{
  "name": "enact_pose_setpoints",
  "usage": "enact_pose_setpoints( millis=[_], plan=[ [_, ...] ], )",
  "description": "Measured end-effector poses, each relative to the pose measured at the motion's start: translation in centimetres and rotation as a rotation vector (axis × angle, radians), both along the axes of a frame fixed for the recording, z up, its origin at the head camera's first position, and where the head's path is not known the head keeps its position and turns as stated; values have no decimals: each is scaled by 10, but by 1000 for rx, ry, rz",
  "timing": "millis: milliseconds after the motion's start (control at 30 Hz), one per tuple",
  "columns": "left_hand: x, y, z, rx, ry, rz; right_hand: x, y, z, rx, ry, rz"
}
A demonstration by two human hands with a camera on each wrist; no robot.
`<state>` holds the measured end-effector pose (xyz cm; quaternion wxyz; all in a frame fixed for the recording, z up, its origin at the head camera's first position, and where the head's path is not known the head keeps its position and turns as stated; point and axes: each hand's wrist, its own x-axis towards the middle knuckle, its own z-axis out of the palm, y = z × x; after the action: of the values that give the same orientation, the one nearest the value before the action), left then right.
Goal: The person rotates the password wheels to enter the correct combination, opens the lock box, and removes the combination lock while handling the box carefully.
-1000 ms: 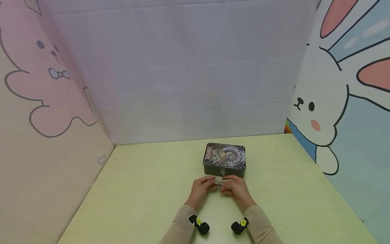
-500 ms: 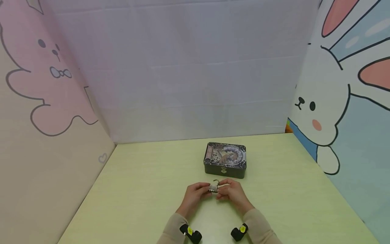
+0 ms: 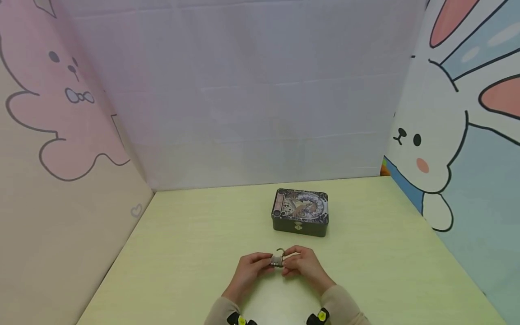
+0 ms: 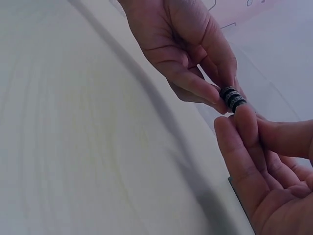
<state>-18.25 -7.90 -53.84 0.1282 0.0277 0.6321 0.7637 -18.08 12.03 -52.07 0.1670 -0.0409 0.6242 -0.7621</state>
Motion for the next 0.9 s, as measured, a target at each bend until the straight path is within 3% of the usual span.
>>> enact_pose_setpoints(
  millis=[367, 567, 900],
  plan=[
    [22, -16, -3, -4, -36, 0, 14, -9, -6, -25, -8, 79],
    [33, -23, -4, -47, -77, -6, 22, -12, -9, -35, -38, 109],
    [50, -31, -4, -149, -80, -13, 32, -19, -17, 15, -41, 155]
  ],
)
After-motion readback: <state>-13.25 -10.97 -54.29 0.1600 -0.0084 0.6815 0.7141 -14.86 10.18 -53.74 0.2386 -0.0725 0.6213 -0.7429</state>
